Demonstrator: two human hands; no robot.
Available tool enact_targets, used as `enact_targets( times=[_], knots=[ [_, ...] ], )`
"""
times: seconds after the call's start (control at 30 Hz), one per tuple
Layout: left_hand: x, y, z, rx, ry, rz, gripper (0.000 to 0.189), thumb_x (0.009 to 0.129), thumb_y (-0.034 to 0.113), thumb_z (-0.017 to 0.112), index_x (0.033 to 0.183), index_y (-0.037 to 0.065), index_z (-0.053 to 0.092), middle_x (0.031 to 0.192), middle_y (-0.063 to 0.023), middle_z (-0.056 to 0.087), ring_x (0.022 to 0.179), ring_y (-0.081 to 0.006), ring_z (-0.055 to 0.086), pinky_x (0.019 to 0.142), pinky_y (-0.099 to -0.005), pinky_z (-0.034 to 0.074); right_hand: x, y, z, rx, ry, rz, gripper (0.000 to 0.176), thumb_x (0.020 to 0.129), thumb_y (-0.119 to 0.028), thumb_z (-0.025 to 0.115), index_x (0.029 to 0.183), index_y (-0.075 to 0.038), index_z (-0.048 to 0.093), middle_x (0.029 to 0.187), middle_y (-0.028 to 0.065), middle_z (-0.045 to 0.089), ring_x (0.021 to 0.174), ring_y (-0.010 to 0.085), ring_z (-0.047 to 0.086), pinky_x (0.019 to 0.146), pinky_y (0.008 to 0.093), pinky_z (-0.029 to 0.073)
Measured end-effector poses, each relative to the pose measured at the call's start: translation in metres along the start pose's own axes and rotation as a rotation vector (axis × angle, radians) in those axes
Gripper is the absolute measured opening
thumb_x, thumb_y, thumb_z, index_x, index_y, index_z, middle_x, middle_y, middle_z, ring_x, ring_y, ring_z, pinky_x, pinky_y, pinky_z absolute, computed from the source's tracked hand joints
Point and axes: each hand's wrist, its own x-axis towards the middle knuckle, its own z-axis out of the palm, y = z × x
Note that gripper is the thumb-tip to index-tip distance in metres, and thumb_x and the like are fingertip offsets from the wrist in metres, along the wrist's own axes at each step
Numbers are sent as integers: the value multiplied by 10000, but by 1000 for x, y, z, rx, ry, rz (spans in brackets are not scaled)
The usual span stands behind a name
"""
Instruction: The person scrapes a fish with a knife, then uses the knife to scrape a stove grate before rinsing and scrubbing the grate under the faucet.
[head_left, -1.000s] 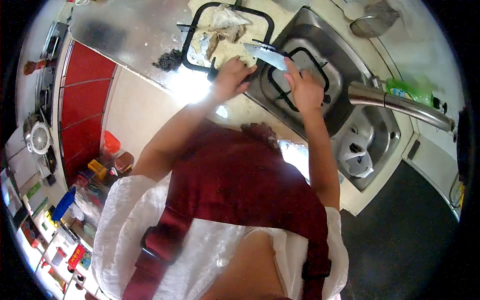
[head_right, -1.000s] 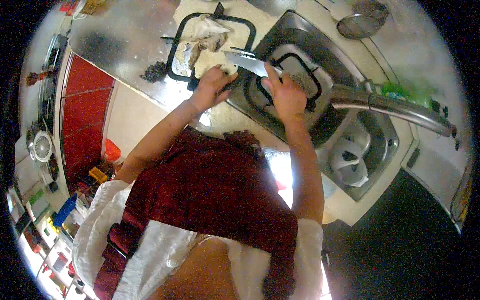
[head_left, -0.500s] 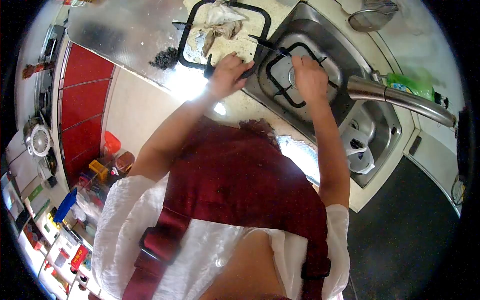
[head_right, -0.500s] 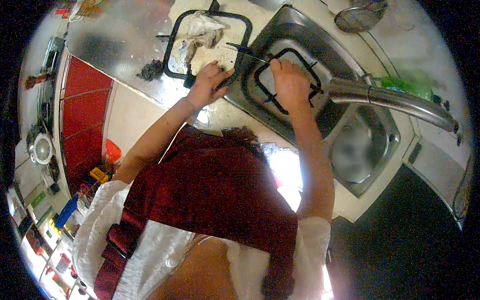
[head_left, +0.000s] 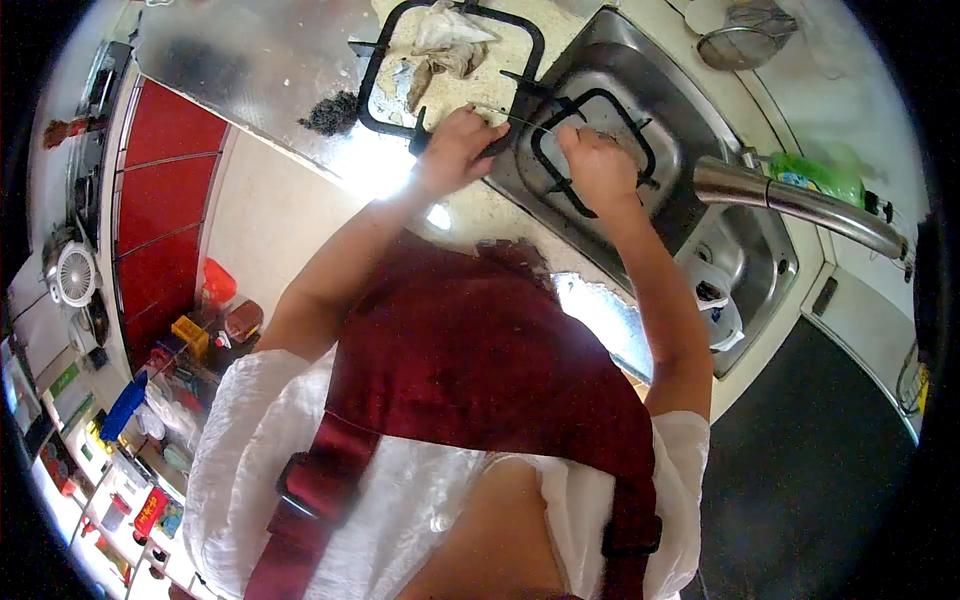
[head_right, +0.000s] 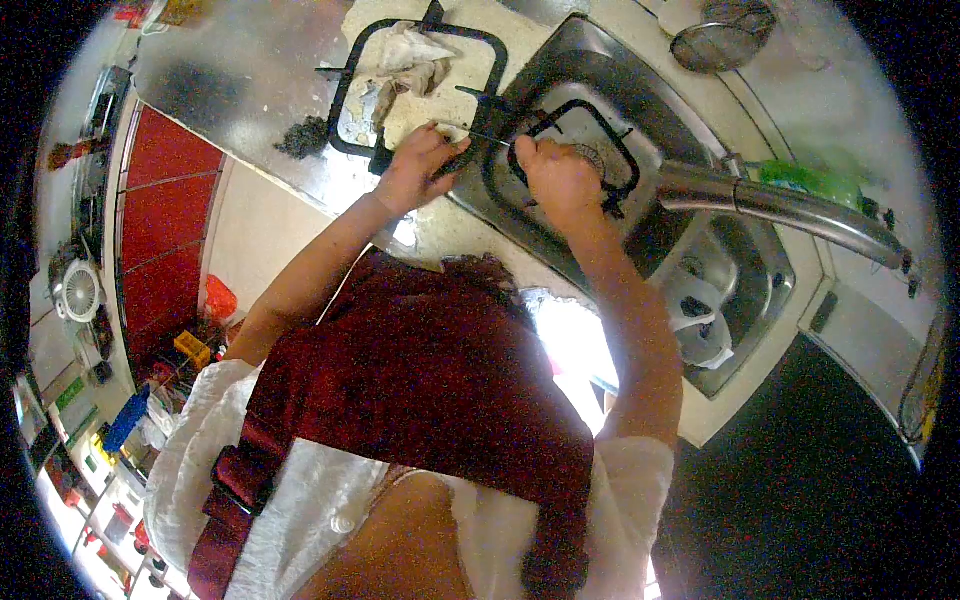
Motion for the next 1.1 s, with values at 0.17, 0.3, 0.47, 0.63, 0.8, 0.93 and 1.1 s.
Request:
enact_targets(
  times=[0.17, 0.3, 0.47, 0.63, 0.8, 0.93, 1.1],
  knots=[
    [-1, -1, 1, 25, 12, 11, 486, 629, 57, 678, 1107, 57, 596, 773, -112, 468, 850, -305, 502, 992, -447, 367, 21, 9, -12, -26, 137, 44, 94, 778, -121, 528, 853, -114, 472, 748, 67, 569, 684, 235, 610, 507, 338, 505],
    [1, 1, 0, 8, 9, -15, 482, 629, 55, 678, 1104, 56, 597, 770, -111, 464, 848, -303, 501, 996, -447, 364, 26, 15, 0, 42, 50, 69, 69, 812, -116, 500, 871, -102, 467, 756, 83, 573, 693, 261, 616, 539, 371, 506],
    [-2, -2, 2, 8, 5, -6, 459, 634, 54, 674, 1087, 55, 600, 775, -110, 471, 842, -304, 504, 998, -448, 365, 23, 13, 17, 112, -14, 75, 73, 827, -106, 477, 898, -90, 470, 779, 115, 596, 709, 309, 632, 559, 412, 517],
    [-4, -2, 3, 17, 32, 6, 412, 638, 77, 696, 1041, 56, 614, 817, -118, 494, 891, -317, 517, 1009, -449, 365, 18, 5, 1, 179, -37, 72, 93, 816, -61, 470, 902, -92, 453, 796, 119, 589, 725, 321, 623, 576, 413, 510],
    [-6, -3, 5, 21, 35, -20, 385, 641, 98, 722, 1010, 52, 622, 848, -128, 513, 925, -333, 535, 1020, -448, 366, 13, -5, 1, 189, -46, -16, 69, 833, -108, 490, 893, -86, 466, 745, 120, 602, 668, 313, 630, 544, 405, 504],
    [-6, 1, 3, 25, 55, -6, 349, 641, 95, 725, 973, 47, 627, 826, -131, 513, 895, -337, 537, 1010, -449, 377, 26, 2, -2, 149, -31, 101, 83, 853, -155, 496, 894, -86, 476, 731, 121, 614, 646, 311, 630, 530, 408, 499],
    [-9, -1, 6, 11, 103, 0, 318, 648, 102, 728, 945, 43, 629, 814, -130, 508, 868, -341, 530, 1000, -448, 385, 12, -8, 6, 211, -67, 7, 127, 882, -214, 485, 897, -88, 490, 727, 130, 627, 647, 318, 632, 523, 438, 493]
  ],
)
